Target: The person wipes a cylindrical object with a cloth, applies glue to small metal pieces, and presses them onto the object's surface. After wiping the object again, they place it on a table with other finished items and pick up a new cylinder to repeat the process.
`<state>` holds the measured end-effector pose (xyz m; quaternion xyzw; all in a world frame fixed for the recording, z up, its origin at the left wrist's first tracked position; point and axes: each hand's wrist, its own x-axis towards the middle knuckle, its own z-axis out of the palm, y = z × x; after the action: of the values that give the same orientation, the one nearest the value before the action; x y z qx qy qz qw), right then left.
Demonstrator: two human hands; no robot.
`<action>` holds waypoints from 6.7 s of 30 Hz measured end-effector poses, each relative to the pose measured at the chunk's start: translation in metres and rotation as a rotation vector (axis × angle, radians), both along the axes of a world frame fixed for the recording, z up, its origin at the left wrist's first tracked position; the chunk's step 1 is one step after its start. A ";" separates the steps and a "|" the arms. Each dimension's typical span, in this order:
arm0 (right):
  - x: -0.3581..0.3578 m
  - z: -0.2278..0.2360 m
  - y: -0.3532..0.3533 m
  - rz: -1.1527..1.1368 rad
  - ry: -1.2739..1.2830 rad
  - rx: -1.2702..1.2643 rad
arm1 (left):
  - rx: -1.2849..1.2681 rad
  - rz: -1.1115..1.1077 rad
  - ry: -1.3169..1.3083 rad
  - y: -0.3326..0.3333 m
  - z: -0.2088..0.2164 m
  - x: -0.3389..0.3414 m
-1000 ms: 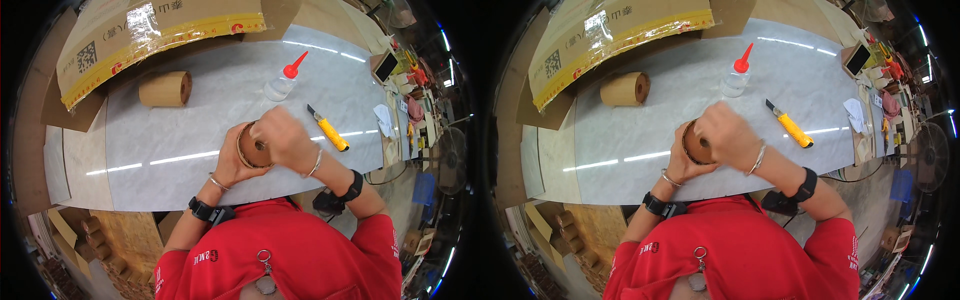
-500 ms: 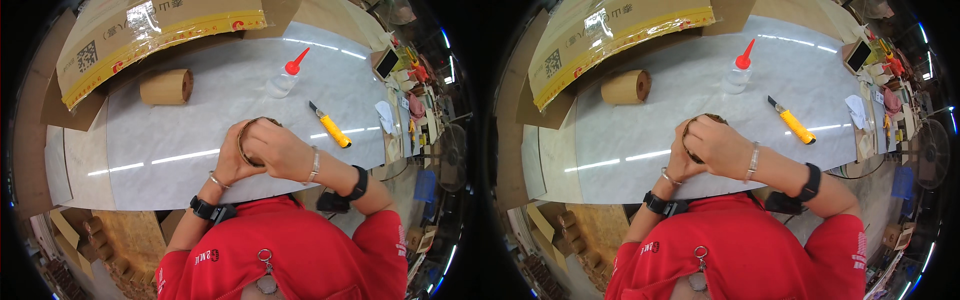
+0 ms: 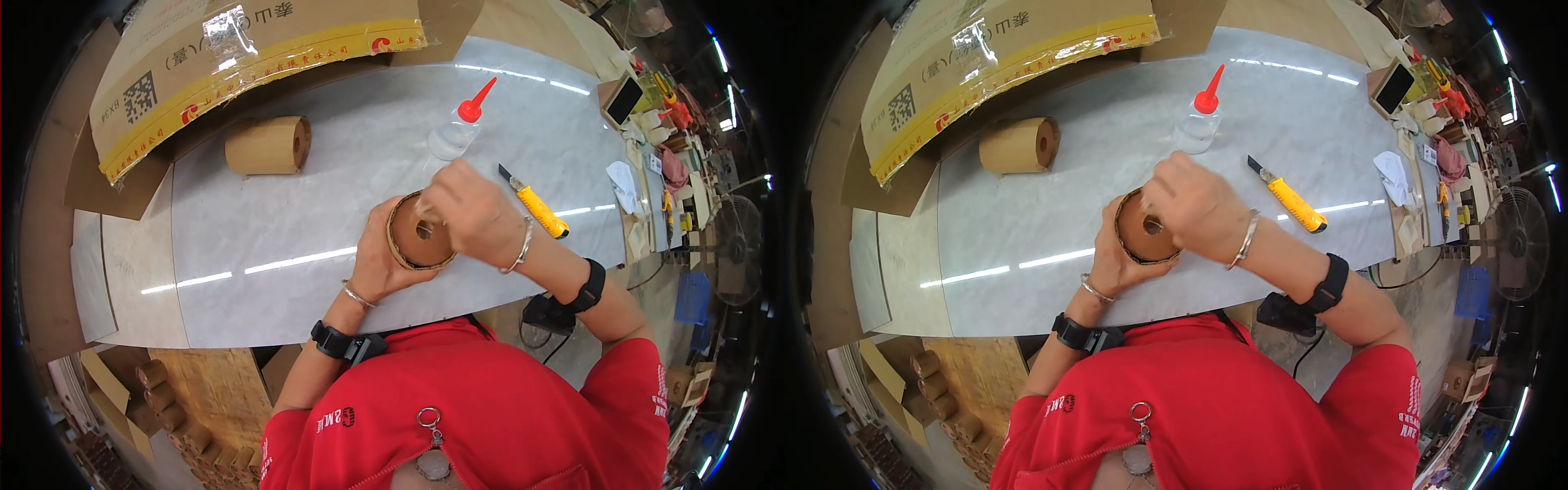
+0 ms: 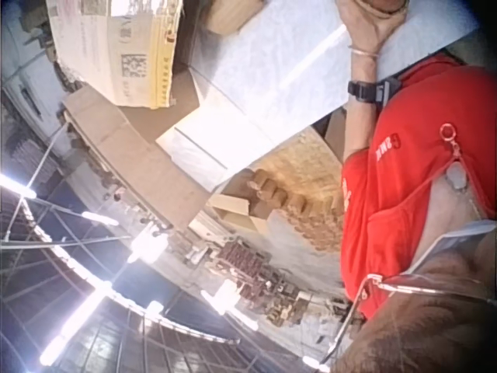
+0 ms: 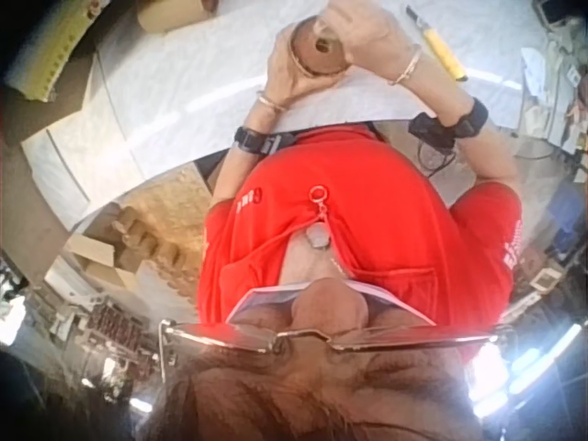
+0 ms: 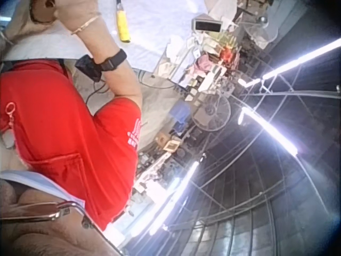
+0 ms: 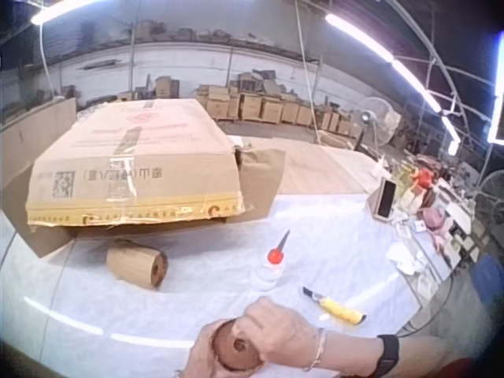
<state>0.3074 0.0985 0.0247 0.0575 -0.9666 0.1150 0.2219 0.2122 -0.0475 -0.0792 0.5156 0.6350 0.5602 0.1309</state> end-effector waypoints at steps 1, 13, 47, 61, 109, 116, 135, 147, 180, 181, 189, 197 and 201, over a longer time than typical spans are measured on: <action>0.004 0.004 0.003 0.002 -0.002 0.002 | 0.002 0.002 -0.002 0.000 0.000 0.000; 0.025 0.013 -0.016 0.010 -0.201 -0.114 | 0.078 0.006 -0.067 0.001 0.000 0.001; 0.010 0.006 -0.003 -0.251 -0.170 -0.390 | 0.074 -0.013 -0.133 0.003 0.001 0.002; 0.009 0.005 -0.005 -0.299 -0.194 -0.383 | 0.070 -0.009 -0.135 0.002 0.001 0.003; 0.014 0.000 -0.008 -0.102 -0.167 -0.331 | 0.061 0.030 -0.100 0.000 0.000 0.007; 0.012 -0.001 -0.008 -0.081 -0.129 -0.314 | 0.063 0.041 -0.094 0.001 -0.001 0.009; 0.015 -0.002 -0.011 -0.133 -0.138 -0.356 | 0.066 0.030 -0.097 0.000 -0.001 0.006; 0.015 -0.008 -0.009 -0.098 -0.096 -0.270 | 0.071 0.028 -0.089 0.001 0.003 0.008; 0.017 -0.014 -0.010 -0.154 -0.009 -0.415 | 0.021 -0.007 -0.101 -0.007 0.010 0.001; 0.019 -0.016 -0.008 -0.187 0.038 -0.514 | 0.020 -0.004 -0.098 -0.012 0.015 -0.003; 0.028 -0.001 -0.008 -0.200 0.041 -0.414 | -0.094 -0.406 -0.125 -0.092 0.146 -0.026; 0.021 -0.003 -0.015 -0.191 -0.062 -0.335 | 0.212 -0.872 -0.303 -0.084 0.168 0.006; 0.019 -0.004 -0.018 -0.206 -0.062 -0.374 | 0.205 -0.941 -0.401 -0.079 0.166 0.015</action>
<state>0.3266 0.0806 0.0210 -0.0871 -0.9356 0.2708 0.2093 0.2269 -0.1269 0.0869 0.6380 0.2386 0.5877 0.4366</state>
